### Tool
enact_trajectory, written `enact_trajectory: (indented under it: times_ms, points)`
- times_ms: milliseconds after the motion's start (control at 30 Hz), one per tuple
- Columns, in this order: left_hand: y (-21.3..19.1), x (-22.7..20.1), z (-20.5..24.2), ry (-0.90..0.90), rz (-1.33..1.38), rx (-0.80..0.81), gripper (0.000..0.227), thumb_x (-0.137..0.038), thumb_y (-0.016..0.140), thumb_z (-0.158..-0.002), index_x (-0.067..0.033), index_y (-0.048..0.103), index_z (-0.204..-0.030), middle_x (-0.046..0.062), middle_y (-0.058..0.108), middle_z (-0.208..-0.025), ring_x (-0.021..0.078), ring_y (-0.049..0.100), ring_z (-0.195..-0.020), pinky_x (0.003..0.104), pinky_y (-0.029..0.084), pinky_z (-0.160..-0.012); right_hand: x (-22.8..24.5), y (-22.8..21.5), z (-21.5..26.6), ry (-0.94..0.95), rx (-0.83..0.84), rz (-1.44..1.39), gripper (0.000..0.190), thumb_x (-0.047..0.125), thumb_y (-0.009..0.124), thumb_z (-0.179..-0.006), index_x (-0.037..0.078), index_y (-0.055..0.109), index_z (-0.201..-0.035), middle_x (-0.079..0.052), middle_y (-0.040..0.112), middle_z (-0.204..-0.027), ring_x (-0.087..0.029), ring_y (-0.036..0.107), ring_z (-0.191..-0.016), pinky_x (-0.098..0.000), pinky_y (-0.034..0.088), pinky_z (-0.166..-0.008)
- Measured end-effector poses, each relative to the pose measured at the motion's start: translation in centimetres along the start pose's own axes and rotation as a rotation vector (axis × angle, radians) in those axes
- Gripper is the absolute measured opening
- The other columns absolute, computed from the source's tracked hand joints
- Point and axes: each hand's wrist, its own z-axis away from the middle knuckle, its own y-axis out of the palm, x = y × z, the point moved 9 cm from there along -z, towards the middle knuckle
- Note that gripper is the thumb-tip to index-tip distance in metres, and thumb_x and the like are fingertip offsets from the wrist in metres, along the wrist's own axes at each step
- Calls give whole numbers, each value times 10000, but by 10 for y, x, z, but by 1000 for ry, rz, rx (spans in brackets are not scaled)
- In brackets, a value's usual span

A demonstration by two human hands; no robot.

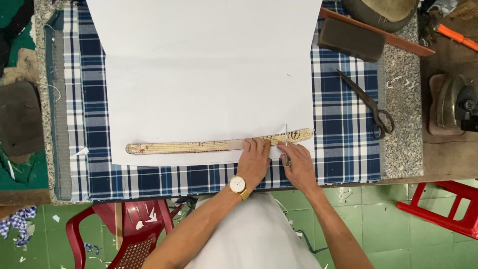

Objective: The person uses a wooden ruler and a pen to draw multiple straight lines on a large white sheet of paper placed on a plaid tablecloth. They repeatedly reposition the ruler and draw lines across the paper.

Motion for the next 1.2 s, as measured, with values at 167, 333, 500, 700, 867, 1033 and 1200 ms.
enact_trajectory:
  times_ms: [167,333,500,700,867,1033,1200]
  points:
    - [-5,-10,0,-37,-106,21,636,-465,491,-1015,0,444,-1447,287,502,-1297,531,547,-1201,550,417,-947,19,-48,-24,66,-75,-257,267,258,539,-1050,219,700,-1261,-72,725,-1082,-272,661,-1118,-456,444,-1077]
    - [-6,-14,-3,-49,-146,123,683,-525,471,-1016,5,467,-1446,293,527,-1305,591,553,-1206,556,500,-845,68,-55,-62,154,-24,-480,269,296,548,-1052,190,770,-1162,-73,746,-881,-222,716,-906,-409,550,-908]
    - [57,-27,-12,-22,-109,210,640,-473,408,-1043,31,518,-1422,308,552,-1391,596,506,-1268,557,479,-887,94,3,-92,106,211,-431,339,384,541,-1036,157,767,-1150,-80,783,-932,-283,744,-943,-425,573,-910]
    - [33,-26,-1,82,-23,179,407,-340,447,-1019,-96,683,-1243,181,680,-1280,419,630,-1096,549,414,-867,140,0,-93,110,343,-447,350,309,541,-1026,58,734,-1176,-181,770,-951,-366,740,-935,-477,587,-895]
    - [39,-26,-5,30,-1,170,455,-400,441,-1018,-78,663,-1251,203,673,-1275,424,641,-1066,567,441,-839,139,-11,-99,38,400,-371,361,289,522,-1035,25,721,-1179,-220,763,-976,-440,714,-976,-525,567,-902]
    - [-14,-9,1,-30,-152,107,648,-546,411,-1034,-38,532,-1416,265,561,-1354,558,568,-1213,544,527,-805,89,-46,-95,-21,438,-175,333,318,529,-1034,94,731,-1175,-164,779,-1022,-410,708,-1022,-506,562,-931]
    - [-25,-10,2,-38,-63,126,695,-519,410,-1035,12,461,-1481,296,512,-1320,601,542,-1222,534,543,-840,-30,-111,-75,129,120,-23,225,320,597,-1018,192,759,-1106,-104,776,-857,-320,742,-870,-441,597,-799]
